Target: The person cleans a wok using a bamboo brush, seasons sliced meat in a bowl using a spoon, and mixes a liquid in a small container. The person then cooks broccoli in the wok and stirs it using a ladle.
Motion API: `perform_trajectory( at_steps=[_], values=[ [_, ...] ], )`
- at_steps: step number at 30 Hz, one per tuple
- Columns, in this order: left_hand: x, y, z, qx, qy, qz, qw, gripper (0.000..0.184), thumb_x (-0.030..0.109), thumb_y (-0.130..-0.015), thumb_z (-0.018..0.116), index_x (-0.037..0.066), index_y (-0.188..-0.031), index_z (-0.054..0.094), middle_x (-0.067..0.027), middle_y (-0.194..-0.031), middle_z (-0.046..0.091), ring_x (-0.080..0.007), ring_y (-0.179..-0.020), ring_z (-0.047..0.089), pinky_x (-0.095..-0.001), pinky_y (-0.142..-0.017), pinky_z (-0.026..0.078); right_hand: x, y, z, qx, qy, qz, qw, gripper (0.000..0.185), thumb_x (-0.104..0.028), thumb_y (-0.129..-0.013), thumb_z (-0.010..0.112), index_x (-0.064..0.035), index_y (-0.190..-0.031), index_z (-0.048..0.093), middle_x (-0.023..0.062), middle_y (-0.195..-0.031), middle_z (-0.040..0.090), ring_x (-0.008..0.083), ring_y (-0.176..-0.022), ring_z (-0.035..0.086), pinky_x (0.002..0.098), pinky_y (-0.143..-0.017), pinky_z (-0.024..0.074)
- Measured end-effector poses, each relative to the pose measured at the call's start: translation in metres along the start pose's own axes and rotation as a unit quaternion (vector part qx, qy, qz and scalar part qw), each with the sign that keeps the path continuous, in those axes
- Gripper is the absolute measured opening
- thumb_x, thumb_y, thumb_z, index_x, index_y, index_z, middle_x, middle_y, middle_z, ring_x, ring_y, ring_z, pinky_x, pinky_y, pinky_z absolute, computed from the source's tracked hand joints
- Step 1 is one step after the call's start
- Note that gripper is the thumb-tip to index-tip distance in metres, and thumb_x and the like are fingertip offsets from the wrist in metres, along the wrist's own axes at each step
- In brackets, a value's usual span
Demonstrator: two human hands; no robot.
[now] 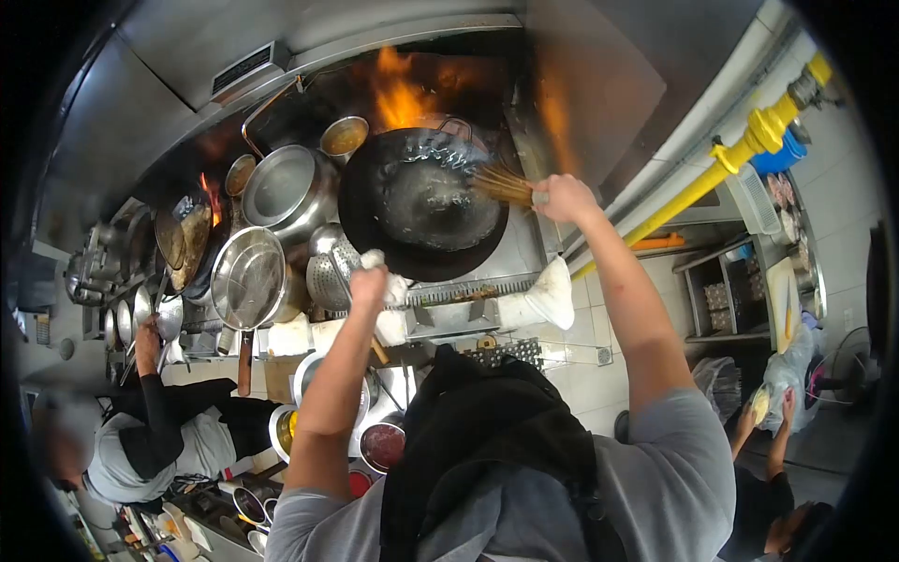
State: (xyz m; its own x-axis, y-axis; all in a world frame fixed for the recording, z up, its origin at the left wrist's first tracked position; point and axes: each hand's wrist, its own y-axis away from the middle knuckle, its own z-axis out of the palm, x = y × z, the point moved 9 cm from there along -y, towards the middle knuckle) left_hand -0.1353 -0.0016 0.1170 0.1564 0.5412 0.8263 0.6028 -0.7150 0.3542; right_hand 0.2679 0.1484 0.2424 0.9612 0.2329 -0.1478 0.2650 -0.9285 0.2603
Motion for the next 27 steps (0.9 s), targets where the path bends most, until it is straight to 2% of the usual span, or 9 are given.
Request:
perform_trajectory(
  at_steps=[3, 10, 16, 18, 21, 24, 25, 26, 27],
  values=[
    [0.044, 0.023, -0.013, 0.005, -0.095, 0.029, 0.995, 0.052, 0.024, -0.074, 0.066, -0.017, -0.105, 0.063, -0.0313, -0.105, 0.067, -0.0362, -0.103, 0.066, -0.0390, -0.087, 0.050, -0.001, -0.016, 0.004, 0.028, -0.026, -0.032, 0.999, 0.054, -0.028, -0.079, 0.068, -0.0292, -0.132, 0.061, 0.0150, -0.120, 0.066, 0.0328, -0.111, 0.063, 0.0427, -0.097, 0.0507],
    [0.109, 0.073, -0.004, 0.107, -0.244, 0.202, 0.942, 0.050, 0.026, -0.075, 0.065, -0.015, -0.104, 0.061, -0.0348, -0.100, 0.065, -0.0459, -0.099, 0.064, -0.0451, -0.090, 0.050, -0.010, -0.060, 0.061, 0.051, -0.086, -0.021, 0.995, 0.048, -0.026, -0.082, 0.063, -0.0277, -0.130, 0.063, 0.0149, -0.121, 0.066, 0.0323, -0.114, 0.062, 0.0433, -0.098, 0.0500],
    [0.086, 0.168, 0.043, 0.168, -0.216, 0.334, 0.902, 0.033, 0.012, -0.073, 0.069, -0.004, -0.093, 0.047, -0.0279, -0.085, 0.059, -0.0487, -0.081, 0.058, -0.0552, -0.076, 0.046, 0.003, -0.034, 0.082, 0.037, -0.329, 0.094, 0.939, 0.052, -0.027, -0.085, 0.066, -0.0254, -0.136, 0.057, 0.0147, -0.099, 0.071, 0.0273, -0.069, 0.071, 0.0402, -0.063, 0.0586],
    [0.056, 0.194, 0.057, 0.179, -0.199, 0.382, 0.884, 0.033, 0.010, -0.074, 0.067, -0.004, -0.095, 0.046, -0.0274, -0.088, 0.055, -0.0487, -0.084, 0.055, -0.0545, -0.077, 0.045, 0.001, -0.029, 0.125, 0.018, -0.658, 0.146, 0.739, 0.059, -0.025, -0.087, 0.070, -0.0242, -0.142, 0.051, 0.0082, -0.080, 0.067, 0.0197, -0.048, 0.059, 0.0359, -0.042, 0.0500],
    [0.020, 0.201, 0.067, 0.150, -0.177, 0.328, 0.916, 0.034, 0.009, -0.075, 0.065, -0.007, -0.098, 0.045, -0.0304, -0.092, 0.054, -0.0504, -0.088, 0.054, -0.0531, -0.080, 0.043, -0.050, -0.011, 0.141, 0.007, -0.823, 0.092, 0.560, 0.062, -0.018, -0.090, 0.069, -0.0209, -0.146, 0.044, 0.0030, -0.076, 0.063, 0.0163, -0.048, 0.056, 0.0290, -0.038, 0.0457],
    [0.011, 0.184, 0.065, 0.151, -0.139, 0.311, 0.928, 0.037, 0.008, -0.075, 0.065, -0.009, -0.102, 0.046, -0.0325, -0.092, 0.055, -0.0525, -0.089, 0.054, -0.0528, -0.082, 0.043, -0.139, 0.046, 0.101, 0.008, -0.734, -0.102, 0.671, 0.060, -0.009, -0.089, 0.068, -0.0192, -0.144, 0.048, 0.0028, -0.081, 0.068, 0.0089, -0.049, 0.057, 0.0257, -0.037, 0.0435],
    [0.014, 0.171, 0.058, 0.147, -0.106, 0.278, 0.943, 0.040, 0.009, -0.075, 0.065, -0.011, -0.103, 0.046, -0.0346, -0.090, 0.057, -0.0537, -0.089, 0.055, -0.0533, -0.083, 0.043, -0.154, 0.068, 0.101, -0.088, -0.650, -0.126, 0.745, 0.066, -0.017, -0.085, 0.073, -0.0189, -0.145, 0.047, 0.0069, -0.083, 0.071, 0.0135, -0.059, 0.064, 0.0307, -0.050, 0.0525],
    [0.008, 0.154, 0.051, 0.132, -0.097, 0.214, 0.963, 0.043, 0.013, -0.076, 0.066, -0.014, -0.105, 0.048, -0.0356, -0.089, 0.059, -0.0534, -0.090, 0.057, -0.0524, -0.084, 0.045, -0.150, 0.068, 0.100, 0.090, -0.475, -0.285, 0.828, 0.068, -0.029, -0.081, 0.077, -0.0236, -0.143, 0.049, 0.0143, -0.096, 0.073, 0.0239, -0.079, 0.070, 0.0370, -0.075, 0.0564],
    [0.003, 0.141, 0.041, 0.135, -0.103, 0.190, 0.967, 0.045, 0.014, -0.076, 0.066, -0.016, -0.106, 0.049, -0.0365, -0.092, 0.060, -0.0528, -0.093, 0.058, -0.0509, -0.086, 0.045, -0.139, 0.061, 0.124, -0.005, -0.344, -0.293, 0.892, 0.068, -0.040, -0.076, 0.077, -0.0292, -0.139, 0.054, 0.0196, -0.105, 0.070, 0.0337, -0.099, 0.068, 0.0404, -0.092, 0.0511]
  ],
)
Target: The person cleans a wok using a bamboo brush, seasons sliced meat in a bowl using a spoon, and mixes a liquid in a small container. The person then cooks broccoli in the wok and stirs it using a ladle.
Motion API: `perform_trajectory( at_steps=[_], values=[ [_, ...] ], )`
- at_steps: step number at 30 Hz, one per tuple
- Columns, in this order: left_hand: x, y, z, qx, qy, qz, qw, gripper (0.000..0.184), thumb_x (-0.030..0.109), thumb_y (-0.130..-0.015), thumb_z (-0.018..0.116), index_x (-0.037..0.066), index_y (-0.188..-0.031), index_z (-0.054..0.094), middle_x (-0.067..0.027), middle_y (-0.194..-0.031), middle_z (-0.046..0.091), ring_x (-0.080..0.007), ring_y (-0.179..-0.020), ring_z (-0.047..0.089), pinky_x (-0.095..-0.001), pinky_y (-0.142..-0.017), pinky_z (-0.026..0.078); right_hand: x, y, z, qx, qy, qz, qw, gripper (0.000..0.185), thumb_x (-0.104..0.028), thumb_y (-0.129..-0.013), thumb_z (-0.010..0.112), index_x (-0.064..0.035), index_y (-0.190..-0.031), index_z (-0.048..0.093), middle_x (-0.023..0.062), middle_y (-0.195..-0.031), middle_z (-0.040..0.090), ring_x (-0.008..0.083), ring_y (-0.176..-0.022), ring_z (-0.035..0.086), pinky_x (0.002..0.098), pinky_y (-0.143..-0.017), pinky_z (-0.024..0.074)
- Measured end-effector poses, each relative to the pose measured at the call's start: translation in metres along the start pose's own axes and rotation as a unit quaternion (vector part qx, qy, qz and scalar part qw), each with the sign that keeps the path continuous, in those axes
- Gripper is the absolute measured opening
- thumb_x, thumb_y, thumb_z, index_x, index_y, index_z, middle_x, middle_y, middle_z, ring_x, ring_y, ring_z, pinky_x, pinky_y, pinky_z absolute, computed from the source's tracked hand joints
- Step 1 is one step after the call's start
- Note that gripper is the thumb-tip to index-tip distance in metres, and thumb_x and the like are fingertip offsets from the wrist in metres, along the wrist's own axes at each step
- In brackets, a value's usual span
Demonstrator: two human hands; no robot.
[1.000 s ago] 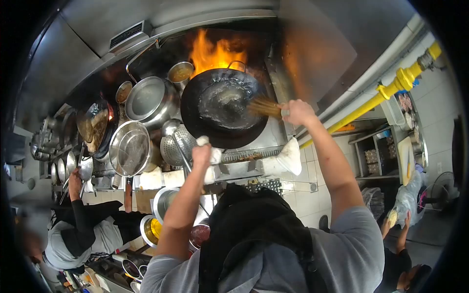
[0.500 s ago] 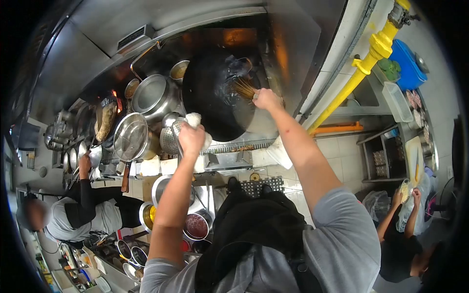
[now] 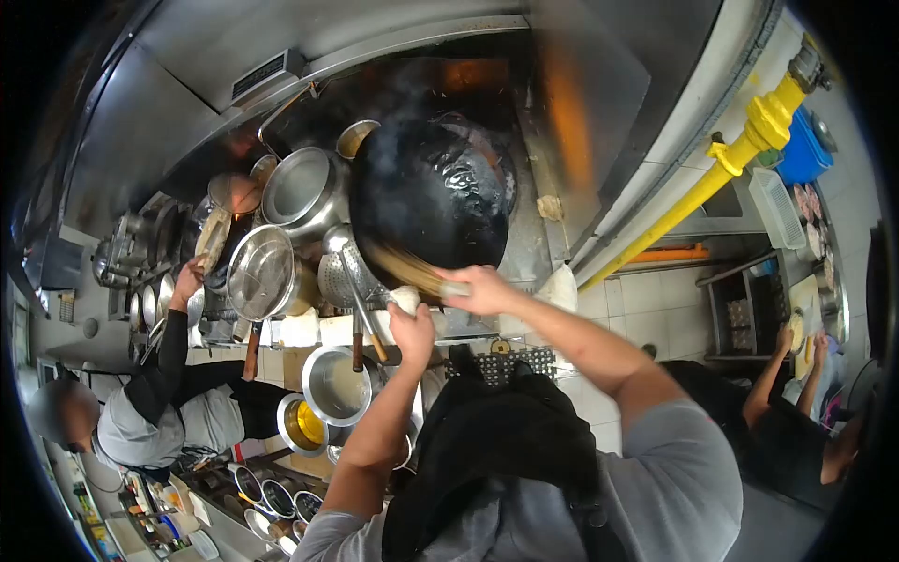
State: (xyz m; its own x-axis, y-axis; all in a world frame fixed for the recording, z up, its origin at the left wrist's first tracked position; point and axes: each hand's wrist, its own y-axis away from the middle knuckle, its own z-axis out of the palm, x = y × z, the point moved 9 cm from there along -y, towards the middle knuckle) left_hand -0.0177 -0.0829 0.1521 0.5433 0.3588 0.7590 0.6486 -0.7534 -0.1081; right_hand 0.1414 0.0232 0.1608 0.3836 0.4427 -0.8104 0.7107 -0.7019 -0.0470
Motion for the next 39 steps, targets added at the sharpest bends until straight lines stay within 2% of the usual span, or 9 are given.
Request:
perform_trajectory(
  at_steps=[6, 11, 19, 24, 27, 30, 34, 36, 39],
  values=[
    [-0.092, -0.060, 0.045, -0.006, 0.182, -0.174, 0.968, 0.029, 0.008, -0.080, 0.058, -0.010, -0.102, 0.062, -0.0137, -0.093, 0.067, -0.0199, -0.082, 0.064, -0.0342, -0.074, 0.051, 0.111, -0.106, -0.189, 0.196, 0.349, 0.284, 0.871, 0.032, -0.019, -0.092, 0.047, 0.0000, -0.108, 0.066, 0.0207, -0.103, 0.069, 0.0378, -0.095, 0.069, 0.0478, -0.081, 0.0561],
    [-0.092, -0.092, 0.127, -0.076, 0.361, -0.296, 0.881, 0.040, 0.013, -0.080, 0.060, -0.017, -0.106, 0.056, -0.0228, -0.100, 0.066, -0.0260, -0.086, 0.065, -0.0378, -0.078, 0.051, 0.041, -0.175, -0.241, 0.375, 0.275, 0.266, 0.844, 0.054, -0.031, -0.088, 0.065, -0.0330, -0.140, 0.051, 0.0187, -0.106, 0.069, 0.0379, -0.098, 0.067, 0.0464, -0.086, 0.0547],
    [-0.124, -0.107, 0.183, -0.186, 0.229, -0.322, 0.900, 0.051, 0.020, -0.081, 0.063, -0.019, -0.112, 0.053, -0.0269, -0.107, 0.065, -0.0329, -0.097, 0.064, -0.0396, -0.086, 0.049, 0.040, -0.192, 0.016, -0.131, -0.004, 0.279, 0.951, 0.052, -0.028, -0.075, 0.068, -0.0160, -0.125, 0.066, 0.0230, -0.092, 0.071, 0.0308, -0.072, 0.071, 0.0373, -0.068, 0.0589],
    [-0.111, -0.098, 0.170, -0.189, 0.299, -0.345, 0.869, 0.056, 0.020, -0.083, 0.062, -0.017, -0.121, 0.047, -0.0231, -0.112, 0.060, -0.0272, -0.098, 0.059, -0.0381, -0.084, 0.049, 0.127, -0.174, -0.083, -0.182, 0.424, 0.239, 0.854, 0.047, -0.040, -0.078, 0.071, -0.0188, -0.120, 0.069, 0.0183, -0.112, 0.068, 0.0346, -0.101, 0.067, 0.0435, -0.088, 0.0543],
    [-0.098, -0.095, 0.163, -0.201, 0.321, -0.358, 0.854, 0.055, 0.020, -0.083, 0.062, -0.017, -0.121, 0.047, -0.0232, -0.112, 0.060, -0.0273, -0.098, 0.059, -0.0380, -0.084, 0.049, 0.125, -0.195, -0.203, 0.297, 0.409, 0.315, 0.803, 0.032, -0.031, -0.084, 0.064, -0.0121, -0.109, 0.071, 0.0168, -0.098, 0.071, 0.0335, -0.090, 0.071, 0.0441, -0.079, 0.0576],
    [-0.104, -0.096, 0.166, -0.208, 0.296, -0.363, 0.859, 0.052, 0.020, -0.083, 0.062, -0.017, -0.118, 0.048, -0.0230, -0.109, 0.060, -0.0272, -0.095, 0.060, -0.0391, -0.080, 0.051, 0.077, -0.209, -0.193, 0.341, 0.324, 0.309, 0.827, 0.035, -0.031, -0.083, 0.064, -0.0067, -0.107, 0.069, 0.0184, -0.095, 0.071, 0.0339, -0.092, 0.070, 0.0439, -0.081, 0.0574],
    [-0.109, -0.104, 0.171, -0.239, 0.255, -0.319, 0.881, 0.044, 0.018, -0.084, 0.061, -0.016, -0.110, 0.052, -0.0193, -0.096, 0.063, -0.0264, -0.081, 0.063, -0.0410, -0.069, 0.052, 0.084, -0.228, 0.015, -0.169, 0.159, 0.329, 0.915, 0.044, -0.034, -0.081, 0.068, -0.0042, -0.113, 0.070, 0.0208, -0.102, 0.071, 0.0300, -0.086, 0.072, 0.0413, -0.076, 0.0592],
    [-0.123, -0.102, 0.197, -0.240, 0.351, -0.307, 0.851, 0.040, 0.018, -0.084, 0.060, -0.012, -0.111, 0.056, -0.0170, -0.097, 0.064, -0.0248, -0.082, 0.063, -0.0397, -0.072, 0.051, 0.048, -0.204, 0.035, -0.064, 0.053, 0.135, 0.987, 0.060, -0.037, -0.078, 0.073, -0.0197, -0.134, 0.059, 0.0185, -0.094, 0.072, 0.0260, -0.063, 0.071, 0.0356, -0.055, 0.0586],
    [-0.117, -0.085, 0.184, -0.277, 0.342, -0.388, 0.810, 0.040, 0.018, -0.085, 0.059, -0.007, -0.115, 0.057, -0.0180, -0.104, 0.065, -0.0248, -0.091, 0.063, -0.0387, -0.077, 0.050, 0.100, -0.158, -0.033, -0.184, 0.060, 0.329, 0.924, 0.061, -0.039, -0.078, 0.074, -0.0287, -0.136, 0.058, 0.0175, -0.101, 0.072, 0.0275, -0.073, 0.072, 0.0363, -0.063, 0.0596]
  ],
)
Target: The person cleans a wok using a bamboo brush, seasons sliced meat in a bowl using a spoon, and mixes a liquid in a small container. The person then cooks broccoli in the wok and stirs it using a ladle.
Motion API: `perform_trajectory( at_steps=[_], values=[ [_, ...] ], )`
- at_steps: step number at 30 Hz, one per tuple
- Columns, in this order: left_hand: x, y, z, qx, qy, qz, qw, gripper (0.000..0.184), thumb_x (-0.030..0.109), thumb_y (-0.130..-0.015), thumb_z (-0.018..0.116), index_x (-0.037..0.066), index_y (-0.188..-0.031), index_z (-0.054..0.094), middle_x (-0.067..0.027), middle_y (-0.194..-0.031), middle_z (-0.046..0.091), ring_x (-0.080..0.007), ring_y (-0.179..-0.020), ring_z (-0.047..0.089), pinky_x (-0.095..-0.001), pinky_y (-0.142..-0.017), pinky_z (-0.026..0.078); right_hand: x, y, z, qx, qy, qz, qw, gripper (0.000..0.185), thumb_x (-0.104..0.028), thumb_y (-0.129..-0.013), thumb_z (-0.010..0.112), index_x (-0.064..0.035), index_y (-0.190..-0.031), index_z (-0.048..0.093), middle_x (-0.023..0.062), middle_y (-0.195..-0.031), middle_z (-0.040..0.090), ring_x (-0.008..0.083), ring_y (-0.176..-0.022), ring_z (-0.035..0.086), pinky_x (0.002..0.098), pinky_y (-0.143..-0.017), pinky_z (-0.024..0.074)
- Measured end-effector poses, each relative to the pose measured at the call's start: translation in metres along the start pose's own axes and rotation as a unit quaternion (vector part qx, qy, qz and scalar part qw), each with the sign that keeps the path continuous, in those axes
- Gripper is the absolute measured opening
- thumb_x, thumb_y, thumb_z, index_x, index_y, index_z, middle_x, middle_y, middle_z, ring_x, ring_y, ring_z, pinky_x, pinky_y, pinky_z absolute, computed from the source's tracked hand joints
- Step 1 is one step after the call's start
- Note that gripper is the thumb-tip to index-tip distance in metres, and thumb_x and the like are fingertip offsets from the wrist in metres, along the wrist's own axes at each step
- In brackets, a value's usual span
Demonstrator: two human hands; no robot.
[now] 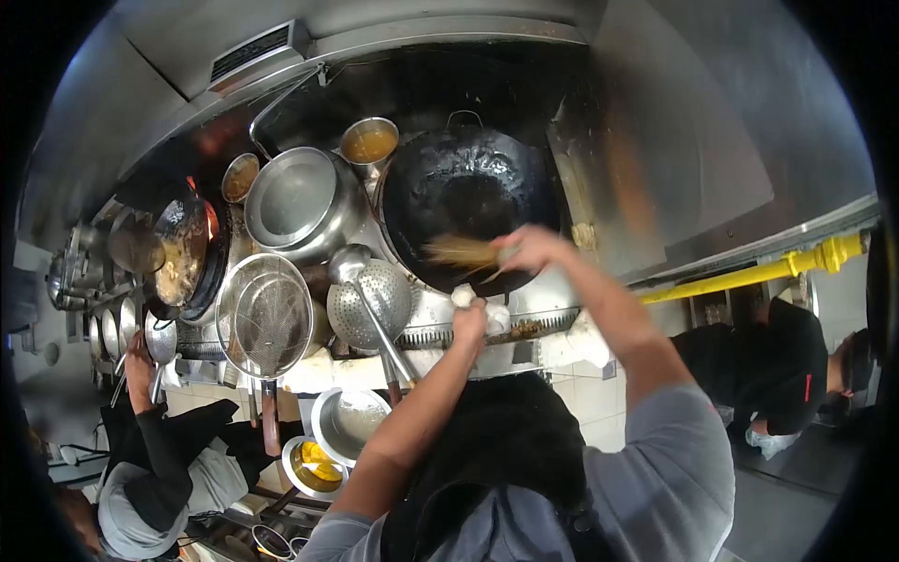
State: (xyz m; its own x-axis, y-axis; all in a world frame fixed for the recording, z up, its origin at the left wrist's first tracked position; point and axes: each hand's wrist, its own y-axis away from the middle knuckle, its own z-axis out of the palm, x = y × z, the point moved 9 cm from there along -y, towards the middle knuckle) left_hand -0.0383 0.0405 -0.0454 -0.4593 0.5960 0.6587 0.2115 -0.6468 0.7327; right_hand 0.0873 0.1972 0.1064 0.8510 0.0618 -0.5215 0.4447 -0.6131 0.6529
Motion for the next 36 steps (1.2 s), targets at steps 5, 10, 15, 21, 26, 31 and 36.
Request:
perform_trajectory(
  at_steps=[5, 10, 15, 21, 26, 31, 36],
  values=[
    [-0.002, 0.002, 0.010, -0.025, 0.021, -0.011, 0.999, 0.040, 0.017, -0.085, 0.062, -0.008, -0.116, 0.055, -0.0191, -0.105, 0.063, -0.0255, -0.088, 0.063, -0.0379, -0.076, 0.051, 0.009, 0.026, -0.166, 0.511, 0.079, 0.143, 0.844, 0.034, -0.026, -0.087, 0.059, -0.0054, -0.112, 0.068, 0.0186, -0.105, 0.070, 0.0335, -0.099, 0.069, 0.0433, -0.085, 0.0561],
    [0.036, 0.051, 0.014, -0.012, 0.047, -0.012, 0.999, 0.033, 0.019, -0.088, 0.062, -0.008, -0.107, 0.057, -0.0168, -0.100, 0.063, -0.0232, -0.084, 0.063, -0.0370, -0.072, 0.052, -0.053, -0.038, -0.027, 0.189, 0.099, 0.067, 0.975, 0.029, -0.017, -0.080, 0.061, -0.0022, -0.104, 0.070, 0.0211, -0.098, 0.071, 0.0306, -0.084, 0.071, 0.0387, -0.076, 0.0587],
    [0.005, 0.023, 0.004, -0.061, 0.057, -0.017, 0.996, 0.042, 0.023, -0.091, 0.062, -0.011, -0.115, 0.055, -0.0148, -0.104, 0.063, -0.0216, -0.088, 0.063, -0.0350, -0.075, 0.051, -0.049, 0.029, 0.019, 0.036, -0.088, -0.017, 0.995, 0.057, -0.029, -0.077, 0.074, -0.0229, -0.133, 0.061, 0.0152, -0.090, 0.072, 0.0228, -0.057, 0.068, 0.0343, -0.059, 0.0590],
    [-0.017, 0.081, -0.019, -0.053, 0.111, 0.062, 0.990, 0.046, 0.016, -0.088, 0.063, -0.010, -0.123, 0.050, -0.0162, -0.111, 0.061, -0.0235, -0.097, 0.061, -0.0355, -0.084, 0.050, 0.035, 0.089, -0.186, 0.564, -0.029, 0.105, 0.819, 0.058, -0.036, -0.088, 0.063, -0.0261, -0.143, 0.047, 0.0236, -0.108, 0.068, 0.0421, -0.100, 0.065, 0.0494, -0.089, 0.0530],
    [-0.071, 0.159, -0.088, -0.026, 0.139, 0.098, 0.985, 0.046, 0.001, -0.079, 0.058, -0.003, -0.125, 0.051, -0.0115, -0.108, 0.061, -0.0232, -0.095, 0.062, -0.0356, -0.083, 0.051, 0.081, 0.176, -0.106, 0.532, 0.010, -0.033, 0.846, 0.059, -0.041, -0.089, 0.063, -0.0306, -0.144, 0.045, 0.0196, -0.114, 0.067, 0.0414, -0.103, 0.063, 0.0478, -0.092, 0.0487],
    [-0.141, 0.243, -0.150, 0.111, 0.174, 0.097, 0.974, 0.048, 0.000, -0.079, 0.059, -0.001, -0.126, 0.050, -0.0120, -0.103, 0.063, -0.0250, -0.089, 0.065, -0.0382, -0.078, 0.054, 0.201, 0.221, 0.061, 0.458, 0.001, -0.022, 0.889, 0.058, -0.031, -0.084, 0.070, -0.0191, -0.138, 0.055, 0.0285, -0.104, 0.066, 0.0446, -0.094, 0.065, 0.0487, -0.082, 0.0513],
    [-0.188, 0.332, -0.168, 0.233, 0.080, 0.139, 0.959, 0.041, 0.018, -0.079, 0.074, 0.003, -0.114, 0.058, -0.0082, -0.097, 0.066, -0.0203, -0.082, 0.066, -0.0359, -0.074, 0.054, 0.216, 0.185, 0.128, 0.395, 0.171, -0.026, 0.902, 0.052, -0.035, -0.091, 0.063, -0.0079, -0.135, 0.056, 0.0260, -0.108, 0.068, 0.0412, -0.097, 0.066, 0.0458, -0.088, 0.0501]
  ],
)
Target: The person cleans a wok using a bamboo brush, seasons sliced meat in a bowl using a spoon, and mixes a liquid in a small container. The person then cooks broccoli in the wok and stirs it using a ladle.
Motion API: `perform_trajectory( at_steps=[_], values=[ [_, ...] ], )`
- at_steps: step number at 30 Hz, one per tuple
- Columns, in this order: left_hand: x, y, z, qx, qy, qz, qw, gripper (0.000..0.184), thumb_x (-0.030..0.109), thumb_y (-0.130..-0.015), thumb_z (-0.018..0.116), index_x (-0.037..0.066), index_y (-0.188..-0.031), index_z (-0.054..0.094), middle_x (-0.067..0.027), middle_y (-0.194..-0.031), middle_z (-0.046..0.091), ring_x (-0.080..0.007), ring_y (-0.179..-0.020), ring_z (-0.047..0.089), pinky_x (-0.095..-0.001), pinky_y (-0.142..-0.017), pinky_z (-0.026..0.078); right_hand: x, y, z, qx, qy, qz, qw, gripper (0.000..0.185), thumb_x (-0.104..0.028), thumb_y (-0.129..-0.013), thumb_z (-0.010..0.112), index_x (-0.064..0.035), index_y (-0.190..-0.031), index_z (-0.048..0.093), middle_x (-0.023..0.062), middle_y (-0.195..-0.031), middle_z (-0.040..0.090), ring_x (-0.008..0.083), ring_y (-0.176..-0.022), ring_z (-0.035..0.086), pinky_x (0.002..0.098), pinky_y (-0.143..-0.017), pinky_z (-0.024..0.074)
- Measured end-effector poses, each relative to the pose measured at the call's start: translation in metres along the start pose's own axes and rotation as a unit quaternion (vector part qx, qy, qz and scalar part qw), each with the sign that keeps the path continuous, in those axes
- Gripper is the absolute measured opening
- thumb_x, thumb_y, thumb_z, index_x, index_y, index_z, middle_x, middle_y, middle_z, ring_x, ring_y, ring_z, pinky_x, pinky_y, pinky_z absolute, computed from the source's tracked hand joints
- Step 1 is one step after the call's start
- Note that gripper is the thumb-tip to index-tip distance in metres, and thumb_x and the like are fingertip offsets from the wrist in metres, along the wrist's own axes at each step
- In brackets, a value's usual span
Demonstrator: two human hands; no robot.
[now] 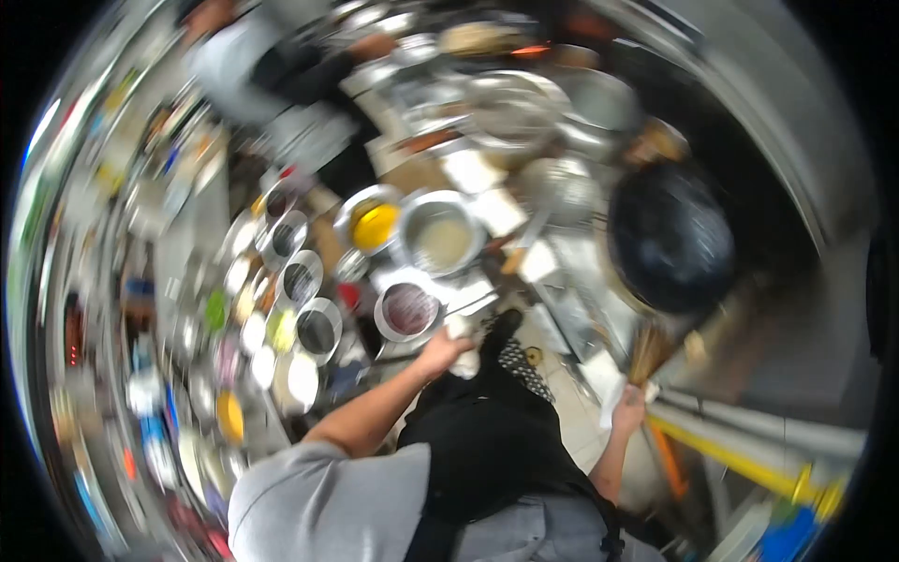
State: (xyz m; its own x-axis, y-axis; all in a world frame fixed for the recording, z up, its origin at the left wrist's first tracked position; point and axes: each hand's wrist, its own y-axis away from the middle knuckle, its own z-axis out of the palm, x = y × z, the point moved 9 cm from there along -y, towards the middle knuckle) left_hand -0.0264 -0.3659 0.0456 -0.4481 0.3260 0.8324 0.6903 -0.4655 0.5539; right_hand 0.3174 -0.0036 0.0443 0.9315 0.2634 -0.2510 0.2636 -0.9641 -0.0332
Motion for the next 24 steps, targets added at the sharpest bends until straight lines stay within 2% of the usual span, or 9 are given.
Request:
perform_trajectory(
  at_steps=[2, 4, 7, 8, 10, 13, 18, 22, 24],
  values=[
    [-0.037, 0.018, -0.020, 0.033, -0.022, -0.001, 0.999, 0.041, 0.020, -0.079, 0.075, 0.003, -0.114, 0.061, -0.0085, -0.099, 0.068, -0.0188, -0.085, 0.066, -0.0344, -0.076, 0.054, -0.062, -0.008, -0.010, 0.003, 0.134, -0.099, 0.986, 0.051, -0.036, -0.093, 0.061, -0.0049, -0.134, 0.057, 0.0244, -0.107, 0.069, 0.0402, -0.096, 0.067, 0.0457, -0.088, 0.0503],
    [-0.036, 0.062, -0.044, 0.106, -0.048, 0.055, 0.992, 0.045, 0.026, -0.079, 0.075, 0.003, -0.115, 0.062, -0.0100, -0.102, 0.070, -0.0210, -0.092, 0.066, -0.0354, -0.084, 0.052, -0.117, -0.002, -0.029, 0.204, -0.059, -0.291, 0.933, 0.047, -0.038, -0.096, 0.058, -0.0017, -0.127, 0.061, 0.0219, -0.100, 0.071, 0.0392, -0.089, 0.067, 0.0449, -0.082, 0.0518],
    [-0.073, 0.121, -0.093, 0.202, -0.036, 0.032, 0.978, 0.059, 0.034, -0.075, 0.076, 0.004, -0.123, 0.060, -0.0158, -0.111, 0.068, -0.0278, -0.102, 0.065, -0.0368, -0.092, 0.050, -0.212, 0.015, 0.068, -0.243, -0.324, -0.268, 0.874, 0.043, -0.037, -0.100, 0.055, 0.0022, -0.112, 0.068, 0.0131, -0.089, 0.072, 0.0308, -0.084, 0.069, 0.0380, -0.076, 0.0529],
    [-0.087, 0.140, -0.109, 0.242, -0.017, 0.041, 0.969, 0.059, 0.035, -0.074, 0.076, 0.004, -0.122, 0.061, -0.0162, -0.110, 0.068, -0.0280, -0.101, 0.066, -0.0367, -0.091, 0.050, -0.248, 0.021, 0.086, -0.262, -0.321, -0.306, 0.857, 0.043, -0.037, -0.100, 0.055, 0.0022, -0.112, 0.068, 0.0131, -0.089, 0.072, 0.0308, -0.084, 0.069, 0.0380, -0.076, 0.0529],
    [-0.119, 0.193, -0.139, 0.287, 0.049, 0.026, 0.956, 0.057, 0.035, -0.074, 0.076, 0.004, -0.119, 0.062, -0.0156, -0.108, 0.069, -0.0275, -0.098, 0.066, -0.0368, -0.089, 0.051, -0.274, 0.047, 0.176, -0.540, -0.398, 0.016, 0.741, 0.070, -0.049, -0.092, 0.061, 0.0032, -0.137, 0.047, 0.0198, -0.122, 0.061, 0.0303, -0.110, 0.061, 0.0384, -0.094, 0.0478],
    [-0.206, 0.271, -0.185, 0.403, 0.222, 0.033, 0.887, 0.048, 0.023, -0.076, 0.075, 0.004, -0.119, 0.063, -0.0098, -0.108, 0.069, -0.0204, -0.094, 0.067, -0.0344, -0.084, 0.053, -0.340, 0.060, 0.215, -0.606, -0.535, 0.113, 0.577, 0.096, -0.051, -0.084, 0.070, 0.0030, -0.147, 0.022, 0.0216, -0.138, 0.045, 0.0337, -0.123, 0.052, 0.0477, -0.105, 0.0423],
    [-0.368, 0.446, -0.232, 0.712, 0.347, -0.003, 0.610, 0.038, 0.020, -0.079, 0.071, 0.002, -0.111, 0.064, -0.0096, -0.098, 0.069, -0.0204, -0.084, 0.066, -0.0353, -0.075, 0.054, -0.407, 0.030, 0.229, -0.582, -0.658, 0.219, 0.424, 0.049, -0.036, -0.084, 0.069, 0.0030, -0.112, 0.056, 0.0218, -0.102, 0.064, 0.0325, -0.090, 0.063, 0.0453, -0.083, 0.0531],
    [-0.484, 0.593, -0.218, 0.836, 0.431, 0.037, 0.337, 0.037, 0.024, -0.079, 0.072, 0.000, -0.106, 0.064, -0.0112, -0.094, 0.067, -0.0221, -0.084, 0.065, -0.0366, -0.075, 0.052, -0.416, -0.030, 0.216, -0.483, -0.652, 0.176, 0.557, 0.042, -0.035, -0.087, 0.064, -0.0132, -0.058, 0.042, 0.0038, -0.059, 0.043, 0.0191, -0.060, 0.046, 0.0307, -0.056, 0.0397],
    [-0.508, 0.665, -0.196, 0.870, 0.459, 0.006, 0.180, 0.037, 0.030, -0.082, 0.074, -0.002, -0.101, 0.066, -0.0122, -0.099, 0.067, -0.0214, -0.085, 0.065, -0.0370, -0.075, 0.052, -0.411, -0.037, 0.189, -0.421, -0.646, 0.122, 0.625, 0.043, -0.035, -0.089, 0.062, -0.0138, -0.059, 0.040, 0.0027, -0.059, 0.042, 0.0181, -0.058, 0.044, 0.0301, -0.054, 0.0380]
  ],
)
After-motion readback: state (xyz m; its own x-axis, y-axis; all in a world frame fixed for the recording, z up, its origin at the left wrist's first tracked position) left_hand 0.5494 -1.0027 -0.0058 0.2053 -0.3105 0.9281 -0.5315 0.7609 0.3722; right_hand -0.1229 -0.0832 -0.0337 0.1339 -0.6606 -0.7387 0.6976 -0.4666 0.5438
